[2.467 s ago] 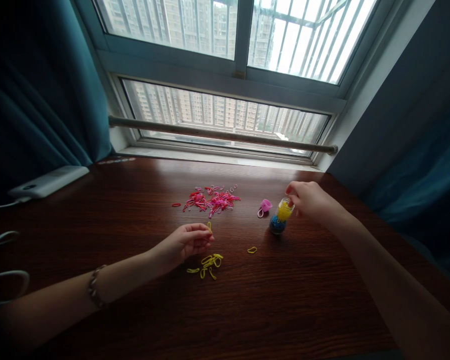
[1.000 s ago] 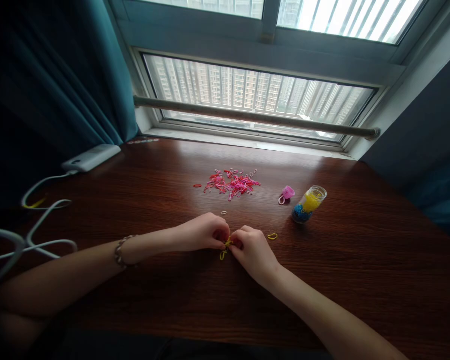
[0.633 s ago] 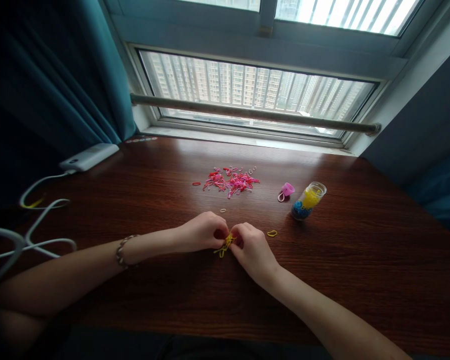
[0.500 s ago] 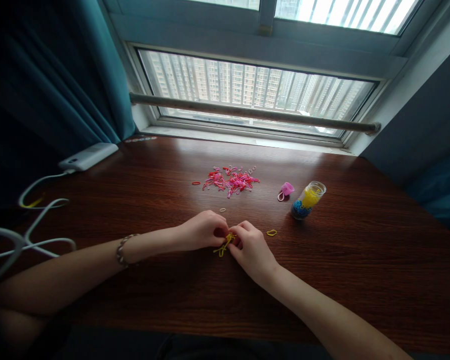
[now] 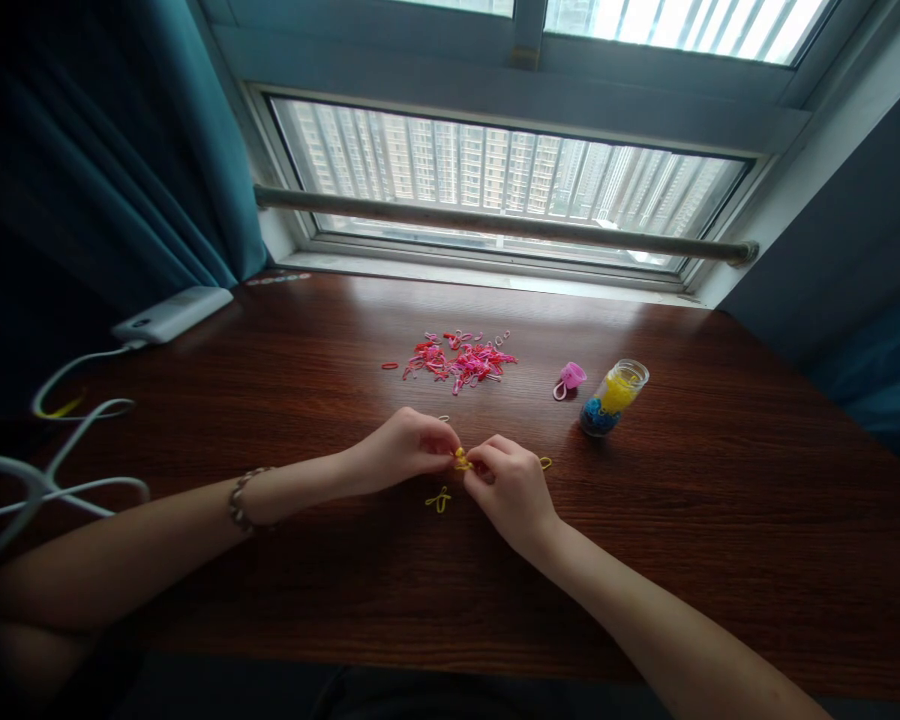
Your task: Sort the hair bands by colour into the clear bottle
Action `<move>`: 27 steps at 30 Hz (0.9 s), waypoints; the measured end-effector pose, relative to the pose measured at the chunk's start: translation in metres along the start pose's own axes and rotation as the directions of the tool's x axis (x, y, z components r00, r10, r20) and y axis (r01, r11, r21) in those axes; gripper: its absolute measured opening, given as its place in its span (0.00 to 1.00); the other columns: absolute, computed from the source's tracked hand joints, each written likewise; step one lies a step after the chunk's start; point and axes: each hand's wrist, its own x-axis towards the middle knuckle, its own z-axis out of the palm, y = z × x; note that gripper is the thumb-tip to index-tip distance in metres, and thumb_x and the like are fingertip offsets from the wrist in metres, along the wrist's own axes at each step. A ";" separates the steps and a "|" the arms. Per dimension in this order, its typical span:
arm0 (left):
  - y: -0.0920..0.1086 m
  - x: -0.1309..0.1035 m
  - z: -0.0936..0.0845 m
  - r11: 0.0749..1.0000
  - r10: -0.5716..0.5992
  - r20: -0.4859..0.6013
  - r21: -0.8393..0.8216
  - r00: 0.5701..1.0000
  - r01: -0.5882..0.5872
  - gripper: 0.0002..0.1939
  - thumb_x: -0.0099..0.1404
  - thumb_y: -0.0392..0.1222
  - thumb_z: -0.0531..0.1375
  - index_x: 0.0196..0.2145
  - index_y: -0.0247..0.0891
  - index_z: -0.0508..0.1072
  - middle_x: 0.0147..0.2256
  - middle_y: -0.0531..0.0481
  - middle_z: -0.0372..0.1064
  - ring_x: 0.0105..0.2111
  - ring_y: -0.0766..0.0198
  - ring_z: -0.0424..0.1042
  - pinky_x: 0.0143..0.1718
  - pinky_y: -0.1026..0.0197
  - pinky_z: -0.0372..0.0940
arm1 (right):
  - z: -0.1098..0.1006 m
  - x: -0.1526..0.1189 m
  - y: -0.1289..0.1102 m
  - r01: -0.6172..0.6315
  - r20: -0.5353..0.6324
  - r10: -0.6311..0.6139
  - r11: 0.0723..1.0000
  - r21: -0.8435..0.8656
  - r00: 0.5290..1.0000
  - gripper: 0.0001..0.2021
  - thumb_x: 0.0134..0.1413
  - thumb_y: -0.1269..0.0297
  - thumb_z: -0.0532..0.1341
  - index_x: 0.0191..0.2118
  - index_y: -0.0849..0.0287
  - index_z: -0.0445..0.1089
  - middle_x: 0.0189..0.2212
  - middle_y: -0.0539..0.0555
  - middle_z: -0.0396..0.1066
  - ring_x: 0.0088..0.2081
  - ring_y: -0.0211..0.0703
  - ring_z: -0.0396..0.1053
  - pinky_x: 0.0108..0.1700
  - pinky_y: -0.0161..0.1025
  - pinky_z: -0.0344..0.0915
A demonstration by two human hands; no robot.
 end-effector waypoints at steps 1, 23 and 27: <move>-0.001 0.000 0.000 0.997 -0.021 -0.011 -0.070 1.000 0.021 0.08 0.54 0.36 0.57 0.30 0.31 0.74 0.26 0.50 0.71 0.27 0.68 0.67 0.27 0.69 0.59 | -0.001 0.001 0.000 -0.007 -0.019 0.007 1.000 0.031 1.000 0.06 0.46 0.73 0.57 0.28 0.59 0.71 0.24 0.50 0.67 0.26 0.35 0.63 0.30 0.32 0.60; -0.001 0.005 0.003 0.674 -0.370 0.023 -0.681 0.929 0.285 0.12 0.44 0.37 0.66 0.24 0.29 0.69 0.23 0.50 0.70 0.23 0.69 0.69 0.27 0.66 0.64 | 0.001 0.007 0.000 -0.350 0.177 0.344 0.544 0.763 0.922 0.16 0.36 0.62 0.67 0.36 0.61 0.70 0.33 0.54 0.74 0.36 0.45 0.71 0.43 0.44 0.68; 0.001 0.003 0.005 0.668 -0.360 0.040 -0.686 0.932 0.287 0.13 0.45 0.39 0.66 0.25 0.29 0.69 0.25 0.47 0.71 0.25 0.66 0.71 0.29 0.63 0.66 | 0.000 0.008 -0.002 -0.304 0.113 0.327 0.623 0.721 0.938 0.13 0.38 0.61 0.65 0.33 0.61 0.71 0.31 0.53 0.73 0.34 0.43 0.71 0.39 0.40 0.69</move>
